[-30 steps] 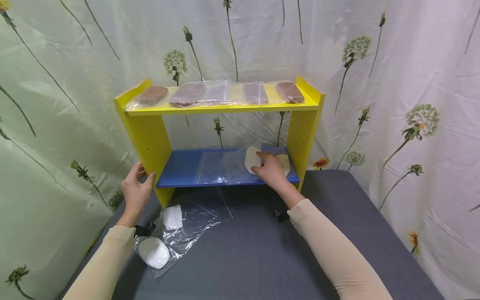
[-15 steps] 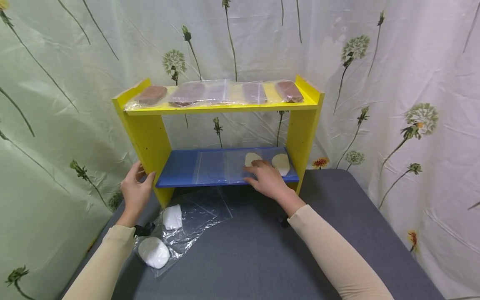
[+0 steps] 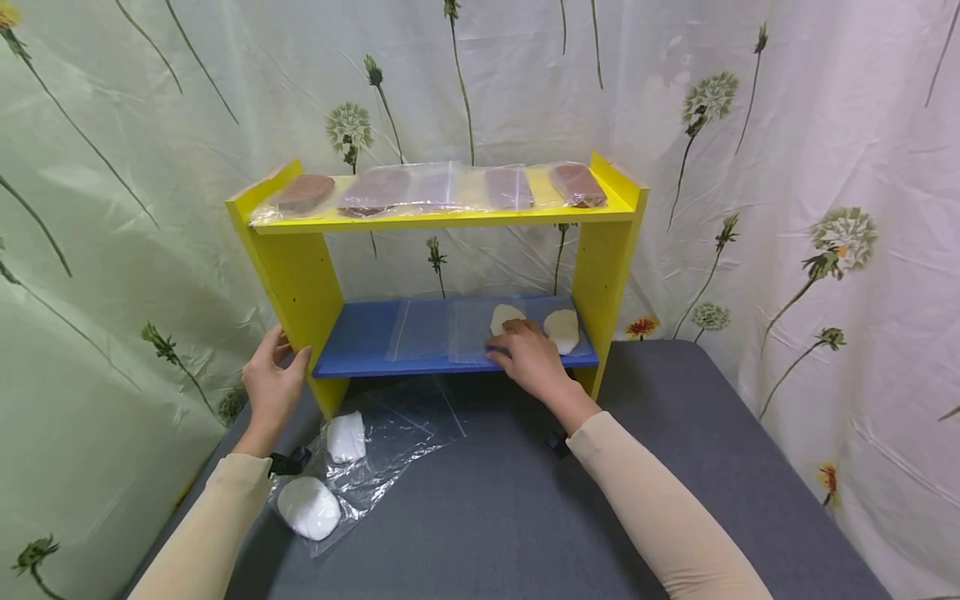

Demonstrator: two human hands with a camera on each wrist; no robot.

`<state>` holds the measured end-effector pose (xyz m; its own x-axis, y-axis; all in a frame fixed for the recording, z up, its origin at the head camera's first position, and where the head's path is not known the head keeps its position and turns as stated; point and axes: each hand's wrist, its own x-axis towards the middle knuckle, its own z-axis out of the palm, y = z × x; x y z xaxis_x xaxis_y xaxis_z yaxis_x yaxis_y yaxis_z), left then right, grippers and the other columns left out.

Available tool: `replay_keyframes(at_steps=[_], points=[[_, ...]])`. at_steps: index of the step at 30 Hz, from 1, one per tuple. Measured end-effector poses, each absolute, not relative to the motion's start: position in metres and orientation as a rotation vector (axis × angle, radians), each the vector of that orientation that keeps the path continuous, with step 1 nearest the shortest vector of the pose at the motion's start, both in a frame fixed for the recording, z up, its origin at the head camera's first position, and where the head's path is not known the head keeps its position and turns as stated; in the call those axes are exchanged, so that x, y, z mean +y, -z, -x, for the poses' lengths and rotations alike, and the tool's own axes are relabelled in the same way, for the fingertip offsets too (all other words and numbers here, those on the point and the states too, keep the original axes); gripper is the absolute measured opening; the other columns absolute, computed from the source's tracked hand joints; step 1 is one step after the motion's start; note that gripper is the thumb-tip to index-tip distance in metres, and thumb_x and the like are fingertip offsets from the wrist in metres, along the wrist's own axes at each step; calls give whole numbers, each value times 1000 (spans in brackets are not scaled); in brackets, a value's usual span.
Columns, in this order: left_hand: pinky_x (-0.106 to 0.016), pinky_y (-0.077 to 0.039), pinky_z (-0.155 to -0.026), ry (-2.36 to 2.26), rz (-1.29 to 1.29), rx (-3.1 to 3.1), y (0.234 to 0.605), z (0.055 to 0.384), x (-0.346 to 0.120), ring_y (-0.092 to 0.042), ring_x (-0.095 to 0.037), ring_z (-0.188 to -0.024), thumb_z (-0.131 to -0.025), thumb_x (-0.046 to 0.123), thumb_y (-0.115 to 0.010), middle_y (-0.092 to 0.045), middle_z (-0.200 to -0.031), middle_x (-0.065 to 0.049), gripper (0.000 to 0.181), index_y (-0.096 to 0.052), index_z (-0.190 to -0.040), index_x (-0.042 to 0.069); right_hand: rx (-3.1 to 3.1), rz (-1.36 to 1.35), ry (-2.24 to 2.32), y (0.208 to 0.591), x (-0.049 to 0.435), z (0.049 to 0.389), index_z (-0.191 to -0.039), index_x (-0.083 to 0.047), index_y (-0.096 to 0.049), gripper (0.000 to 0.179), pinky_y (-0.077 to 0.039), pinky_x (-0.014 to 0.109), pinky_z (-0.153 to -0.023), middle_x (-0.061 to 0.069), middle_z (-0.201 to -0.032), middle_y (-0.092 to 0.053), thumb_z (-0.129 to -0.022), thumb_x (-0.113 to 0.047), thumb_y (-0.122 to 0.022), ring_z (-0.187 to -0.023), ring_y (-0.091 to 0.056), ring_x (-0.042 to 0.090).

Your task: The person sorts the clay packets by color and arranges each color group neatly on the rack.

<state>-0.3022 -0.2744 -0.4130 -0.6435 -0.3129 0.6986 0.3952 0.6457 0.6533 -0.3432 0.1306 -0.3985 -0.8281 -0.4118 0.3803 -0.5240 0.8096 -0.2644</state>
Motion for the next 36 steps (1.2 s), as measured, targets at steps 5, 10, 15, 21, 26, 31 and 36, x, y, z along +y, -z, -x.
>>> replay_keyframes(at_steps=[5, 10, 15, 21, 26, 31, 36], points=[[-15, -52, -75, 1047, 61, -2006, 413, 301, -273, -71, -28, -103, -90, 5, -76, -70, -118, -7, 51, -64, -137, 21, -2638, -729, -502, 402, 131, 342, -121, -25, -77, 26, -53, 55, -87, 12, -138, -59, -97, -33, -69, -127, -50, 37], [-46, -59, -79, 1052, 56, -2021, 411, 301, -272, -70, -27, -104, -91, 7, -75, -70, -120, -7, 51, -63, -139, 22, -2593, -724, -517, 403, 131, 342, -117, -25, -78, 24, -54, 53, -85, 10, -134, -61, -95, -31, -71, -123, -53, 35], [-51, -58, -80, 1061, 61, -2022, 411, 301, -272, -70, -28, -105, -91, 7, -75, -69, -121, -8, 51, -62, -138, 21, -2577, -734, -524, 401, 132, 339, -123, -22, -76, 28, -54, 54, -86, 11, -135, -60, -97, -33, -69, -124, -53, 35], [-53, -57, -81, 1034, 76, -2043, 410, 299, -275, -70, -32, -103, -90, 6, -76, -70, -118, -12, 54, -62, -140, 21, -2493, -732, -527, 391, 141, 330, -130, -19, -71, 34, -57, 47, -70, 11, -132, -61, -97, -26, -69, -120, -56, 34], [-51, -57, -78, 993, 84, -2056, 409, 294, -278, -71, -29, -98, -89, 8, -78, -70, -114, -11, 56, -61, -141, 22, -2342, -721, -550, 384, 152, 320, -124, -17, -73, 32, -56, 46, -68, 8, -122, -65, -92, -18, -73, -108, -61, 31], [-48, -58, -72, 954, 86, -2036, 411, 281, -278, -72, -27, -93, -88, 4, -77, -70, -112, -10, 59, -60, -142, 21, -2214, -670, -630, 381, 167, 309, -121, -16, -75, 33, -56, 47, -70, 6, -118, -66, -88, -12, -78, -105, -62, 28], [-41, -55, -72, 986, 17, -2035, 415, 265, -273, -71, -31, -89, -89, 2, -73, -72, -106, -10, 45, -66, -132, 12, -2123, -569, -709, 380, 184, 298, -119, -16, -76, 34, -52, 45, -65, 5, -117, -67, -87, -8, -77, -102, -62, 27]])
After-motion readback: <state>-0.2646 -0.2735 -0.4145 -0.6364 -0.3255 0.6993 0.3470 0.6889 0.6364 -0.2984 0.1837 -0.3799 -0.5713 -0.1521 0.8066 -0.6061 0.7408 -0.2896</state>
